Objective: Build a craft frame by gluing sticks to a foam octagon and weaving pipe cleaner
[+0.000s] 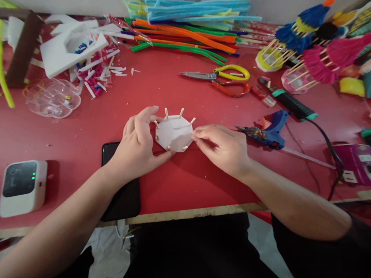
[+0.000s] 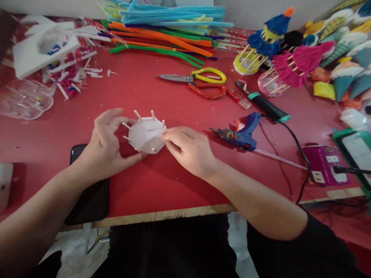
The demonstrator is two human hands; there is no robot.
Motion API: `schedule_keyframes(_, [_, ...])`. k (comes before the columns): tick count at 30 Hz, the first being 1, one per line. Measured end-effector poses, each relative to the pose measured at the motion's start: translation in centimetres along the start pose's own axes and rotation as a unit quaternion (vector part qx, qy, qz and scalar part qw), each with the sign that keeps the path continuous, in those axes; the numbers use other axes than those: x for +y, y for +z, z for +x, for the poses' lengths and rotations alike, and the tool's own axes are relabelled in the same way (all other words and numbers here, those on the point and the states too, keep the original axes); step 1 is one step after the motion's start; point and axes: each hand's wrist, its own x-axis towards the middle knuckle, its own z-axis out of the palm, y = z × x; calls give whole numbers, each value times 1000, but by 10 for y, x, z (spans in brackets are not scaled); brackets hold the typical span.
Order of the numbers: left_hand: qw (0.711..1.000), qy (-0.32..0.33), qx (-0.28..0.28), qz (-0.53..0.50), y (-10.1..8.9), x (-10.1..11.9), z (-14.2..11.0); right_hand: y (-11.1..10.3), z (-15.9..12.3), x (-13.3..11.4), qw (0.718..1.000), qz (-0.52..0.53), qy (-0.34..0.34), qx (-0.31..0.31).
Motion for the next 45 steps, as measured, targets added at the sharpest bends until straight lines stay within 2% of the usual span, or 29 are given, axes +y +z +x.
schedule_keyframes(6, [1000,19,14,4,0,-1,0,-3,3,-2,999,33,21,8])
schedule_keyframes(8, [1000,20,3,6,-1,-2,-1,-6,5,-4,996,62,66,10])
schedule_keyframes(11, [999,32,-10,11,-3,-3,-1,-8,6,-3,981,92,160,53])
schedule_keyframes(13, [999,39,-11,11,-4,-4,-1,-7,6,0,977,91,183,64])
schedule_keyframes(17, [999,51,-3,7,-4,-4,0,-5,5,5,986,80,148,9])
schedule_keyframes(20, [999,53,8,-4,-3,-4,1,-2,4,6,985,83,148,-8])
schedule_keyframes(32, [999,44,-19,-24,-5,-5,3,2,7,4,994,41,98,27])
schedule_keyframes(39, [998,63,-9,-18,-3,-6,2,7,4,6,989,74,121,37])
schedule_keyframes(45, [996,80,10,-22,-2,-7,3,7,4,6,992,64,104,40])
